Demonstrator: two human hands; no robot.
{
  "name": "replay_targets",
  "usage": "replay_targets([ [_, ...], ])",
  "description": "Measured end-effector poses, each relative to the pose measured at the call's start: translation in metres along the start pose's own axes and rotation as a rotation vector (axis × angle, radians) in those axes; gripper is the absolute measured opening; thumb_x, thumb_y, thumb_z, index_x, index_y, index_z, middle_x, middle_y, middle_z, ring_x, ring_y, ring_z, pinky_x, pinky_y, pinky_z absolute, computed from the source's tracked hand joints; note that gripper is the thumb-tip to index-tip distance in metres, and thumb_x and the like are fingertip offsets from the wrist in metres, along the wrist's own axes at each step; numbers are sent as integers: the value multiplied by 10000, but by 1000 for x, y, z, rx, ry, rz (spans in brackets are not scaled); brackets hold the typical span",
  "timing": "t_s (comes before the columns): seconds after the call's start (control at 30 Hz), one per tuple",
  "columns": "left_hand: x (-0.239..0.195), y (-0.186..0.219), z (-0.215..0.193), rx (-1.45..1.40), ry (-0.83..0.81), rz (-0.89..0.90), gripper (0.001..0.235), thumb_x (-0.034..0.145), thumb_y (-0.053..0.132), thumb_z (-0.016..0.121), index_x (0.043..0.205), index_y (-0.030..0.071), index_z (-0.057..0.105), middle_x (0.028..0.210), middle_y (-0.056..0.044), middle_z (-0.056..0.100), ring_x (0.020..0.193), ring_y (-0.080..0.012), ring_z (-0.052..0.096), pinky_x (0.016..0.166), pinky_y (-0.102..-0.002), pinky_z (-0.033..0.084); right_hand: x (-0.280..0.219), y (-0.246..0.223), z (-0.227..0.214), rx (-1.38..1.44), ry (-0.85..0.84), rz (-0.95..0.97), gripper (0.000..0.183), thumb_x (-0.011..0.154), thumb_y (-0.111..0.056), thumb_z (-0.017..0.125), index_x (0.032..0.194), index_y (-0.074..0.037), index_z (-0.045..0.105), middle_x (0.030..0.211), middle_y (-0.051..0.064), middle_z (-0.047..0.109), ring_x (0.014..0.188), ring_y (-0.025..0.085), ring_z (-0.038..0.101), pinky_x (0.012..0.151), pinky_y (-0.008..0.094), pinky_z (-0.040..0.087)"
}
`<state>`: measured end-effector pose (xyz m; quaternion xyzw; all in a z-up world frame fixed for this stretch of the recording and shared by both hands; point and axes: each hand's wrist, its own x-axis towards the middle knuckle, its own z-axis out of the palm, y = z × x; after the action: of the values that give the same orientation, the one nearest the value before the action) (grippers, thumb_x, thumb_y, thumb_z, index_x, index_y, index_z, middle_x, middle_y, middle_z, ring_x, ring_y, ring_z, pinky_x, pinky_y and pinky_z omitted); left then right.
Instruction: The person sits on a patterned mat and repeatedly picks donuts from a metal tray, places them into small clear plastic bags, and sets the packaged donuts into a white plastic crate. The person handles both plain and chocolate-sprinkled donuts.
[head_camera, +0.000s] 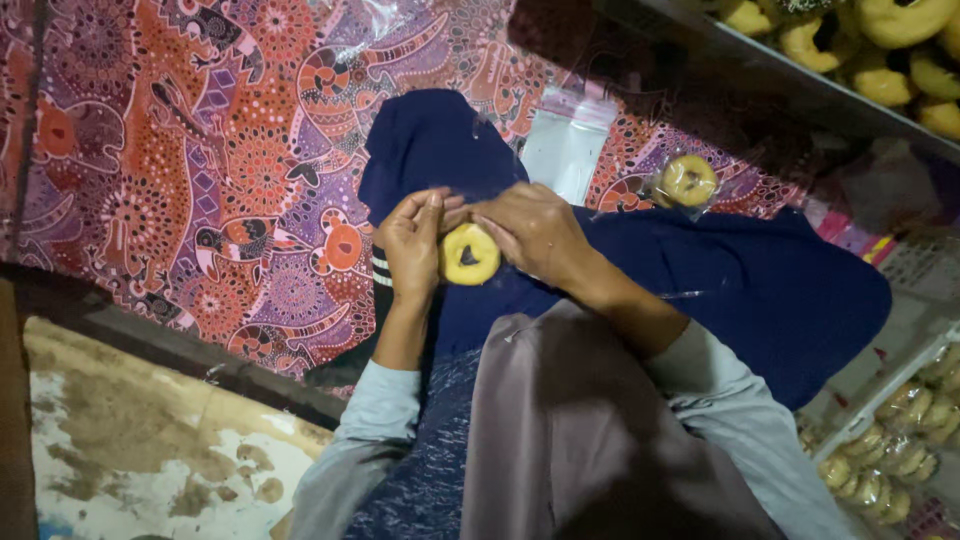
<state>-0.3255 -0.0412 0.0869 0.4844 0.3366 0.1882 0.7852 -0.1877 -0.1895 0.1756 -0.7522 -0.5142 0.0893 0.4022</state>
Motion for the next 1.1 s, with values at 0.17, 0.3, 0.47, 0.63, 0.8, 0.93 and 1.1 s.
replay_targets([
  [0.17,-16,17,16,199,-83,139,224,1070,85,589,1156,-83,711,1079,-132,747,961,-137,695,868,-262,578,-7,6,20,41,93,-223,327,898,-41,733,1220,2,694,1140,139,740,1018,299,726,906,386,577],
  [0.3,-28,39,28,502,-111,195,219,1064,86,594,1075,-85,730,954,-140,761,882,-132,688,787,-252,563,15,6,7,74,89,-95,322,935,-46,730,1250,-14,670,1013,139,715,935,312,718,831,408,592],
  [0.47,-42,59,40,56,-35,162,202,1059,118,554,1138,-42,649,1049,-117,771,981,-187,768,911,-294,625,29,19,-54,-54,178,476,314,886,-39,726,1193,-19,660,1005,170,717,895,350,712,774,413,555],
  [0.63,-68,58,52,442,54,410,222,1106,109,596,1280,-14,662,1198,-146,767,1098,-275,775,972,-373,615,-61,17,-3,735,-13,466,535,914,-61,685,1414,-40,496,1310,104,582,1204,241,564,1016,369,471],
  [0.8,-66,41,43,843,221,802,441,1090,265,574,1395,-46,504,1367,-255,581,1362,-359,506,1171,-456,381,-76,45,94,1227,3,558,562,951,-97,666,1474,-15,476,1424,103,579,1338,201,545,1150,350,446],
  [0.93,-32,16,-1,26,218,119,524,1096,388,461,1278,-85,595,1245,-210,651,1188,-279,610,1044,-413,464,-56,58,89,1304,-68,666,548,930,-152,672,1429,-1,503,1385,105,594,1285,216,579,1107,372,469],
  [1.1,-23,-17,-15,-119,38,-6,379,1109,277,550,1188,-59,708,1114,-136,728,1012,-181,666,917,-323,517,-53,45,54,1032,-110,651,511,1102,-402,403,1440,-57,571,1369,72,653,1292,171,592,1122,326,430],
])
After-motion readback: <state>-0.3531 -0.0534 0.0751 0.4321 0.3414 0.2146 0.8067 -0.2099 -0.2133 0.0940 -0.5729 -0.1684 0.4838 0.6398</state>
